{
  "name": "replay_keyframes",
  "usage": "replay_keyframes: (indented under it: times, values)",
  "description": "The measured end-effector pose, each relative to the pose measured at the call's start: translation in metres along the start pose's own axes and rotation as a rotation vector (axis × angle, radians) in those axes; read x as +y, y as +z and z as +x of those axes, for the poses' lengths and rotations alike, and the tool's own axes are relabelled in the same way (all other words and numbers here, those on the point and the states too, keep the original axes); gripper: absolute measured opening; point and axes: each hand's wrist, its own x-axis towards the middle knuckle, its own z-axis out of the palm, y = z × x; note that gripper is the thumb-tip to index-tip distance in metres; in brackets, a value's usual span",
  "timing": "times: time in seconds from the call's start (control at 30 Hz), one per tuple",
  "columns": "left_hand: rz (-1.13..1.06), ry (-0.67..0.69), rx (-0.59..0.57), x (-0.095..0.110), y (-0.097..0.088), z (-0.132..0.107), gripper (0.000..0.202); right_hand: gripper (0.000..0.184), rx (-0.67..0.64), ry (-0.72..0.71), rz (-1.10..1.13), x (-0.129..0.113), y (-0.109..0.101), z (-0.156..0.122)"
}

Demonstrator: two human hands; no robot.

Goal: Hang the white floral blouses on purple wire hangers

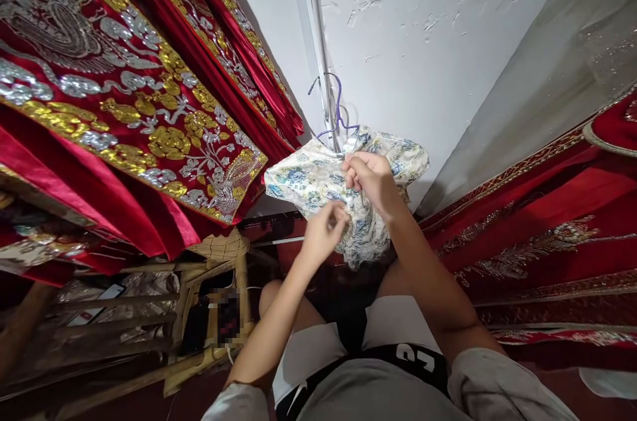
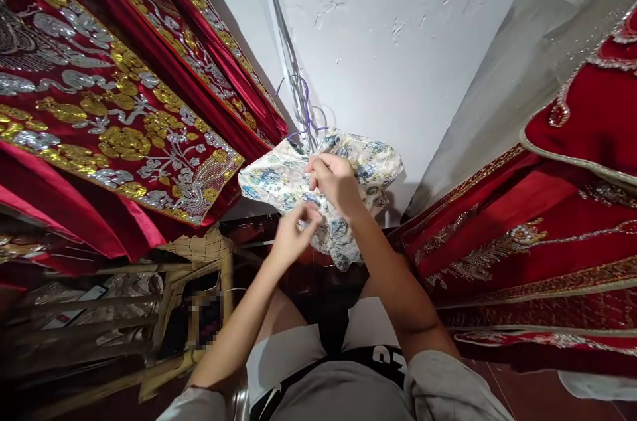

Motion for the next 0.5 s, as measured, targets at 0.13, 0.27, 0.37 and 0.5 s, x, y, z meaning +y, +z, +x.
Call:
replay_keyframes:
  times: [0.13,0.27,0.37,0.5]
  values:
    - [0.107,0.212,0.251,0.046,-0.037,0.048,0.022,0.027,-0.012,-0.028,-0.086,-0.005,0.000,-0.016]
    - [0.248,0.407,0.313,0.066,-0.044,0.073,0.021,0.028,0.050,-0.147,-0.214,0.003,0.002,-0.017]
    - [0.092,0.375,0.626,0.061,-0.061,0.079,0.019,0.036,0.095,-0.130,-0.297,0.029,-0.001,-0.019]
    - [-0.569,0.119,0.936,0.020,-0.115,0.075,0.022,0.032,0.052,-0.006,-0.211,0.064,-0.005,-0.040]
